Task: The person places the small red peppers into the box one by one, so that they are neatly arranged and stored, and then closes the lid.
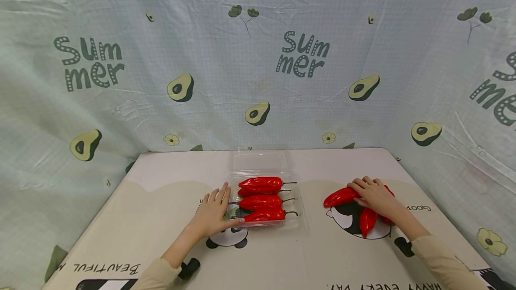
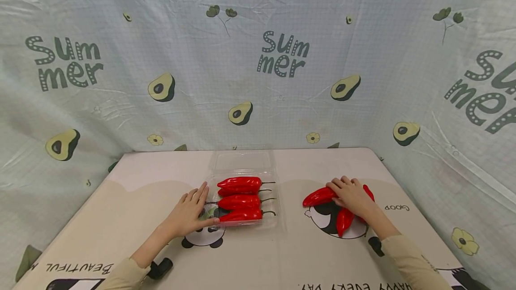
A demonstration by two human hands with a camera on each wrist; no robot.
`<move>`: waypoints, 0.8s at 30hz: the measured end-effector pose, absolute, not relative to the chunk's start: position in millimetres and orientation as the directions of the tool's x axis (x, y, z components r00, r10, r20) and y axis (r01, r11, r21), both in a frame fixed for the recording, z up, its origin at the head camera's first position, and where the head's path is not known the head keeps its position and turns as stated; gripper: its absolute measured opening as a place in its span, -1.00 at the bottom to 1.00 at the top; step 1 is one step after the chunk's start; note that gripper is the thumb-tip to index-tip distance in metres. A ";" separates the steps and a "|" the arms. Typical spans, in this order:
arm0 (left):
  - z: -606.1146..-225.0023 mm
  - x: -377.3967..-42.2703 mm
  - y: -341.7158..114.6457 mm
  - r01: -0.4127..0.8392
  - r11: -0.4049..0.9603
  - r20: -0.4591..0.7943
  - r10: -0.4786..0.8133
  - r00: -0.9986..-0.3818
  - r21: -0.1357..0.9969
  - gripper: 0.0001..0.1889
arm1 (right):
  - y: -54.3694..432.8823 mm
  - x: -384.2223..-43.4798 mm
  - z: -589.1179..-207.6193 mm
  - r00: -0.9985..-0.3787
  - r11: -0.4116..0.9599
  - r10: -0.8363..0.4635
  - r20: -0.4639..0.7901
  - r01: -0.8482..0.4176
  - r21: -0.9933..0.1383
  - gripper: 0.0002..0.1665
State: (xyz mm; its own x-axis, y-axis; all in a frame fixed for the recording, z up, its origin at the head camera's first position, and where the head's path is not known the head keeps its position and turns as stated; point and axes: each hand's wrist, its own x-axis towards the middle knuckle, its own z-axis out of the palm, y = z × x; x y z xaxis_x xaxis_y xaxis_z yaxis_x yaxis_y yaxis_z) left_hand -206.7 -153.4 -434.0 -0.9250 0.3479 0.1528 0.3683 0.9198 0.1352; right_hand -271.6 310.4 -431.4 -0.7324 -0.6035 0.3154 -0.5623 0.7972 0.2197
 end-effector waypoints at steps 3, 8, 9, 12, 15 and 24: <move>-433.9 -207.6 -153.4 0.369 0.919 0.154 0.348 -0.925 0.139 0.02 | 308.5 -272.2 -431.5 -0.718 0.787 -0.617 0.322 -0.568 0.241 -0.49; -432.8 -207.8 -153.3 0.373 0.917 0.158 0.351 -0.923 0.141 0.02 | 304.4 -271.1 -430.3 -0.725 0.792 -0.610 0.321 -0.564 0.234 -0.48; -432.8 -207.9 -153.3 0.374 0.917 0.160 0.352 -0.922 0.140 0.02 | 303.3 -270.6 -429.9 -0.727 0.795 -0.607 0.321 -0.562 0.228 -0.48; -433.2 -208.2 -153.5 0.377 0.917 0.163 0.355 -0.921 0.131 0.02 | 301.1 -269.9 -429.5 -0.739 0.801 -0.598 0.309 -0.557 0.218 -0.50; -434.1 -207.7 -153.8 0.376 0.917 0.161 0.354 -0.921 0.137 0.02 | 298.9 -269.2 -429.4 -0.745 0.805 -0.594 0.303 -0.557 0.206 -0.52; -435.3 -206.3 -154.2 0.368 0.916 0.158 0.344 -0.926 0.163 0.04 | 293.4 -266.3 -427.8 -0.755 0.810 -0.585 0.297 -0.558 0.178 -0.52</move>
